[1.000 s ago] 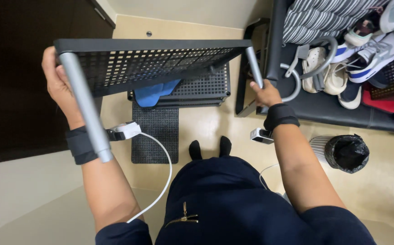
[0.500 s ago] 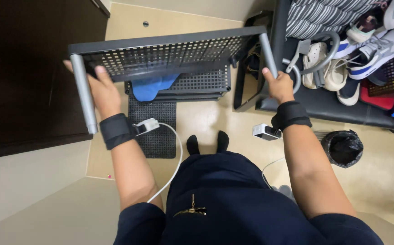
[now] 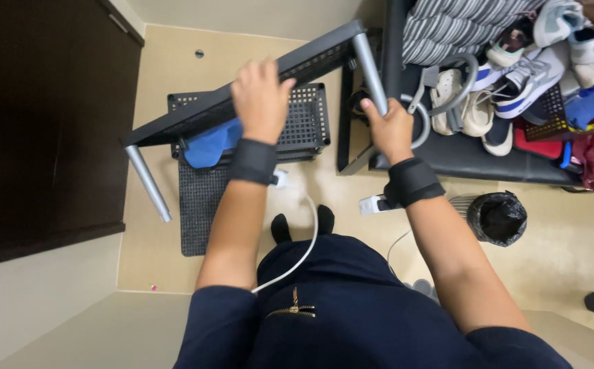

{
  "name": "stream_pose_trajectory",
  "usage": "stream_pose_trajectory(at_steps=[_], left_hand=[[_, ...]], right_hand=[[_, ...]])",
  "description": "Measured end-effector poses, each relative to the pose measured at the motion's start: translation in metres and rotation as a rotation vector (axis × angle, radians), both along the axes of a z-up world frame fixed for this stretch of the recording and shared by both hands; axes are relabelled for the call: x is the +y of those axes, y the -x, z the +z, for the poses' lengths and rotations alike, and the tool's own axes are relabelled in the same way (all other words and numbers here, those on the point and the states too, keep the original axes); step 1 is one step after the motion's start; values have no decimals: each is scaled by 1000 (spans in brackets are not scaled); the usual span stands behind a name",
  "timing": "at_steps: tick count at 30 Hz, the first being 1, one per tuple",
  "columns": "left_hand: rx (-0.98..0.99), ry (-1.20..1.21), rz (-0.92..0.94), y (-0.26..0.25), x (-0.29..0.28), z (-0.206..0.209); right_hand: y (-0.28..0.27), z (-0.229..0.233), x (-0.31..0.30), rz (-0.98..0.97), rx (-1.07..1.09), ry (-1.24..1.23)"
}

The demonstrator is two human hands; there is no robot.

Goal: The person assembles a black plastic shoe rack by inserting metal poles into the grid panels. They handle several rack components, including a blue cloth, and place the assembled structure on the floor next to a chair.

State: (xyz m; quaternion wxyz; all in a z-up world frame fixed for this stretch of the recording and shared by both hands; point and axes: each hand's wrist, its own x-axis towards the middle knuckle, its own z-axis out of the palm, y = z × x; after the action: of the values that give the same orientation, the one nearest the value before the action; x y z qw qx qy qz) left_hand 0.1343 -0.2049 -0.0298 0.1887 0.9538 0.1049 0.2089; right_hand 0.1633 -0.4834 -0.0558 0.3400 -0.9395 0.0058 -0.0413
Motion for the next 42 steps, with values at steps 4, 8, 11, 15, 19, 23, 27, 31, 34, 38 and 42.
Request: stream_pose_trajectory(at_steps=[4, 8, 11, 15, 19, 23, 27, 31, 34, 38, 42], left_hand=[[-311, -195, -87, -38, -35, 15], [-229, -184, -199, -61, -50, 24], [-153, -84, -227, -75, -45, 20], [-280, -92, -239, -80, -30, 17], [-344, 9, -241, -74, -13, 28], [-422, 40, -237, -62, 3, 30], [-467, 5, -237, -59, 11, 24], [-456, 11, -242, -53, 14, 23], [-438, 27, -251, -52, 14, 24], [-427, 15, -249, -51, 16, 24], [-408, -6, -245, -55, 20, 19]], right_hand=[[17, 28, 13, 8, -41, -48], [31, 55, 20, 58, -79, -56], [42, 72, 27, 121, -81, -82], [39, 98, 30, 201, -18, -143], [36, 108, 38, 313, 129, -175], [38, 111, 46, 409, 186, -232], [35, 96, 46, 492, 209, -331], [33, 92, 45, 488, 559, -585], [29, 98, 46, 475, 791, -783], [31, 96, 49, 467, 836, -795], [34, 99, 55, 483, 542, -481]])
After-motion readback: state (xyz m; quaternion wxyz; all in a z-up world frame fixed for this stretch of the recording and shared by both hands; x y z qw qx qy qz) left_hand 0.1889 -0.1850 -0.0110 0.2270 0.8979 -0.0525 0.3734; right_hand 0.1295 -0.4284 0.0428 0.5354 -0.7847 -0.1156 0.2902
